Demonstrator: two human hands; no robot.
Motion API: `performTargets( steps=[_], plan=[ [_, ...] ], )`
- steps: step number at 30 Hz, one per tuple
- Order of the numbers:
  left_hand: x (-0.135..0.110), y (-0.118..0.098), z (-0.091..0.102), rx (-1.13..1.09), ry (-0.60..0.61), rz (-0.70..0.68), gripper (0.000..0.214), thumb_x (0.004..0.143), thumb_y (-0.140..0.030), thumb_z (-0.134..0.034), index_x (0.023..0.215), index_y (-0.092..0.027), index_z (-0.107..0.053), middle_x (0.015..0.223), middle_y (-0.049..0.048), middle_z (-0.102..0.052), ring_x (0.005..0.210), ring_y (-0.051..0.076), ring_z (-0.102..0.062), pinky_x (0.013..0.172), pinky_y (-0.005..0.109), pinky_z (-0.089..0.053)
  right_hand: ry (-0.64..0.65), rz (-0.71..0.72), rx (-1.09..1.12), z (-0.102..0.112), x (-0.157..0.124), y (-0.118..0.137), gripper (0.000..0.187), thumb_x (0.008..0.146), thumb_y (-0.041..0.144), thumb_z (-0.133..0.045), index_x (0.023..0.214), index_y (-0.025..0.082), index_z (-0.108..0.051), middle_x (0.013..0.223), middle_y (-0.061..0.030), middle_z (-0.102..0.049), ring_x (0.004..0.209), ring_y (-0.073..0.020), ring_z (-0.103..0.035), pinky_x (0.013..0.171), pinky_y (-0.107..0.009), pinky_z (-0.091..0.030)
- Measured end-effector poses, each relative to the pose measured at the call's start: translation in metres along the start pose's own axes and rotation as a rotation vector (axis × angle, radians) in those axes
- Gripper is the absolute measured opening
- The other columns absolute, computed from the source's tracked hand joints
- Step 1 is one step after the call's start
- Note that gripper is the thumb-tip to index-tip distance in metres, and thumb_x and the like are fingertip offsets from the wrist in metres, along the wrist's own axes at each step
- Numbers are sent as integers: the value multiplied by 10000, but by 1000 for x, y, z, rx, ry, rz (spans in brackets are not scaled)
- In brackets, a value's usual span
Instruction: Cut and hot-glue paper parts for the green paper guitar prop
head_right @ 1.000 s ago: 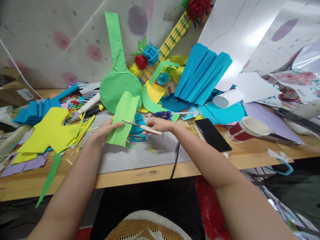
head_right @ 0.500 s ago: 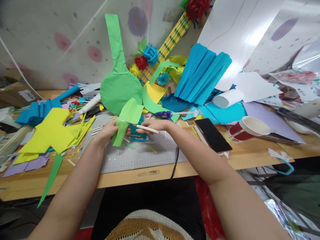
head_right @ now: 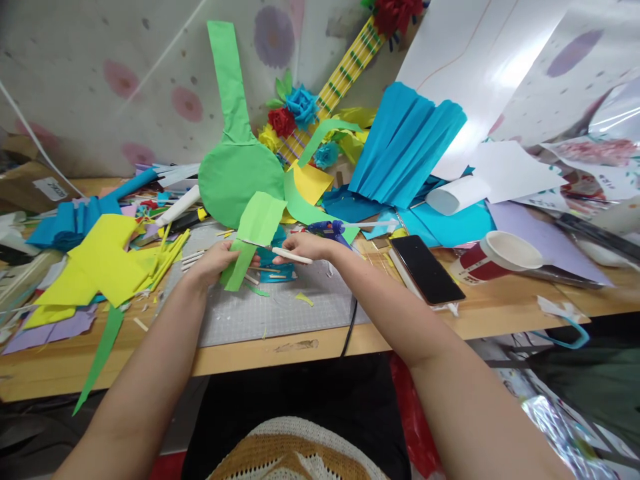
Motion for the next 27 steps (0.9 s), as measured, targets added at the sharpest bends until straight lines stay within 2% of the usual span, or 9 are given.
performTargets(
  steps=[5,12,20,27],
  plan=[
    [-1,0,1,33,-3,17,297,487,-301,-764,703,-125,-661,691,100,-695,677,233,-666,539,278,-524,-5,5,29,-4,-1,-5,484,649,630,-553,626,151,-493,534,49,-432,501,-63,-375,486,-212,-234],
    [0,4,-4,38,59,23,324,490,-301,-766,751,-131,-677,727,105,-700,697,238,-667,569,296,-534,41,33,51,-6,0,-2,509,652,658,-529,698,151,-518,588,38,-468,533,-75,-400,515,-221,-277],
    [2,7,-2,32,59,23,303,487,-293,-768,720,-119,-684,737,123,-699,672,227,-666,538,271,-525,-12,40,22,-5,7,0,495,640,645,-550,664,154,-488,583,42,-444,533,-74,-391,511,-221,-260],
    [-2,3,-4,28,61,6,332,479,-299,-774,751,-128,-687,709,109,-699,646,219,-661,545,280,-522,-6,44,-7,-5,7,-1,515,620,664,-556,655,156,-479,605,42,-426,557,-73,-380,511,-215,-249]
  ],
)
Point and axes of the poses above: each hand's wrist, its own x-axis towards the middle knuckle, its own z-axis out of the back of the hand, y = z × x, the point moved 6 cm from there along x, towards the middle knuckle
